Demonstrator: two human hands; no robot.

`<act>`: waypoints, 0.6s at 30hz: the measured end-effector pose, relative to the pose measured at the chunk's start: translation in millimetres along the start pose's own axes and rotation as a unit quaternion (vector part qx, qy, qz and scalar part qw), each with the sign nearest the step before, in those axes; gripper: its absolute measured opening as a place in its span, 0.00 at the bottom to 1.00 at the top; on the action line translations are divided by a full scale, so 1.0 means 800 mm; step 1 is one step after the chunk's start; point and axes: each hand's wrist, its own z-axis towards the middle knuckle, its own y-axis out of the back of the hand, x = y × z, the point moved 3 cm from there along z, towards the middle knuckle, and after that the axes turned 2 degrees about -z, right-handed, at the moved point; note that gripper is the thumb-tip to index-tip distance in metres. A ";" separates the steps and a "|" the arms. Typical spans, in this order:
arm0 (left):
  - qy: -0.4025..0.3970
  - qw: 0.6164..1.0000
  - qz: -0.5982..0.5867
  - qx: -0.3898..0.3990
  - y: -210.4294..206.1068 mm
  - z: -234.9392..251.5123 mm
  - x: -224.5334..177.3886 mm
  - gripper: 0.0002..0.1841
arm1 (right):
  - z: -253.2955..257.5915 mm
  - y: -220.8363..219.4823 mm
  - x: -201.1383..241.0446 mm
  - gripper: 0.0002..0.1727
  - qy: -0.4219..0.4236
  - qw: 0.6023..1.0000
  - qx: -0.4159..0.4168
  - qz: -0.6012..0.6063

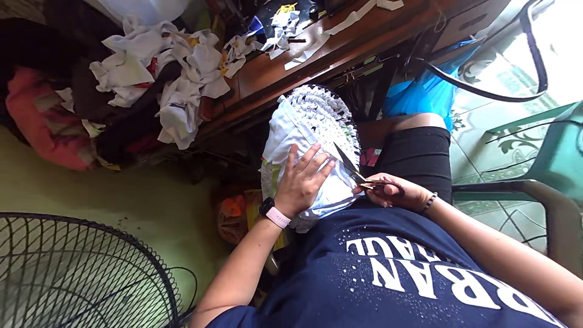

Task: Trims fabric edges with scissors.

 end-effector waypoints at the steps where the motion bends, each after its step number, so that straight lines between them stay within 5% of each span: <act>1: 0.002 1.000 0.000 0.001 0.000 0.000 0.000 0.20 | 0.000 0.000 0.000 0.38 0.000 1.000 0.001 0.001; 18: 0.000 1.000 -0.016 0.001 -0.001 0.000 0.001 0.21 | 0.003 0.000 0.001 0.37 0.002 1.000 0.016 -0.003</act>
